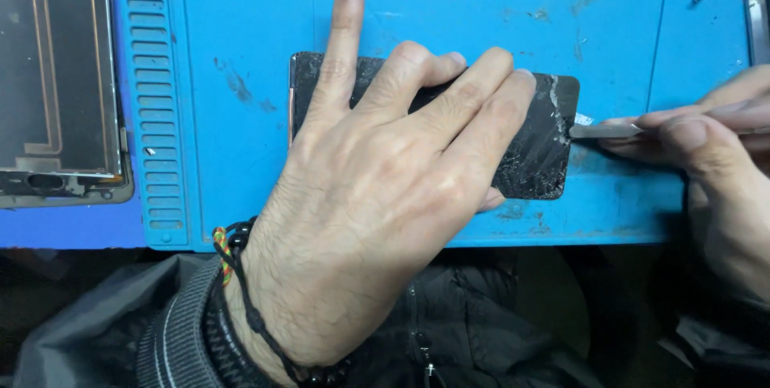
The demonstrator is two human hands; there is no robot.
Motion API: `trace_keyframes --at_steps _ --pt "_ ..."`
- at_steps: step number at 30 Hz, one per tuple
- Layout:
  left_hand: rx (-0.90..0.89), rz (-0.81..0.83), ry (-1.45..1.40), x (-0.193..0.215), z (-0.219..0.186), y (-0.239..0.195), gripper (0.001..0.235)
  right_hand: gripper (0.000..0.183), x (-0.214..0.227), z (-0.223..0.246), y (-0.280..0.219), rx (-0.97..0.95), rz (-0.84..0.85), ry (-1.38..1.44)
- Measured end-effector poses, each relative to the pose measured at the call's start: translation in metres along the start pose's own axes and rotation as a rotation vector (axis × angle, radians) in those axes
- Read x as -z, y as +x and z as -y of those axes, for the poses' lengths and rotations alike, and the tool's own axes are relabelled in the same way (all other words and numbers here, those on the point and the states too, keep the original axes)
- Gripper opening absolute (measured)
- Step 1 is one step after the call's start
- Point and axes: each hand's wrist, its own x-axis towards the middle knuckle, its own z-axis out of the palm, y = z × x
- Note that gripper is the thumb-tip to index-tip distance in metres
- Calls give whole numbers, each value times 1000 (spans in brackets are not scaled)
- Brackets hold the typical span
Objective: Using a pry tool to remove a cracked screen from a smartphone on a workbench.
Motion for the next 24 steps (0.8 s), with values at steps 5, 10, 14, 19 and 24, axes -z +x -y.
trace_keyframes --at_steps 5,10,14,19,24 --pt "0 18 -9 0 0 -1 65 31 -11 17 -9 85 -4 -23" --pt "-8 -38 12 -1 -1 -3 31 24 -9 19 -9 327 18 -65" --pt "1 -22 9 -4 2 -3 33 39 12 -17 10 247 81 -137" --pt "15 -17 0 -6 -1 -9 35 28 7 -13 3 180 35 -59" --pt "18 -11 -4 -6 0 -10 37 30 7 -13 2 217 44 -85"
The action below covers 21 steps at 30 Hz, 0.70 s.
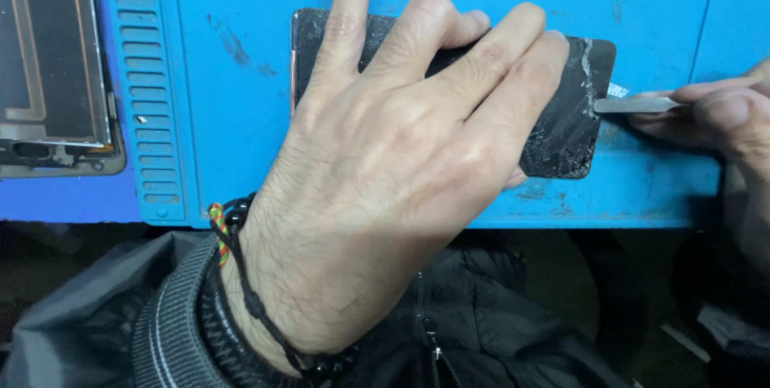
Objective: Using a pry tool to remove a cracked screen from a smartphone on a workbench.
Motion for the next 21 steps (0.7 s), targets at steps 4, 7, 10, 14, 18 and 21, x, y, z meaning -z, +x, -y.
trace_keyframes --at_steps 4,7,10,14,18,21 --pt "2 3 1 -1 -1 0 39 32 1 0 -1 25 7 -13" --pt "2 5 -1 -1 -1 2 40 34 1 0 -1 49 12 -29" --pt "8 6 1 -2 -1 3 42 36 0 0 -1 76 22 -44" --pt "5 8 -3 -2 -2 2 44 34 -2 2 -1 53 6 -28" --pt "5 9 -1 -4 1 10 46 34 -8 18 0 45 17 -29" --pt "8 11 -2 -2 1 7 47 33 -8 21 0 45 15 -31"
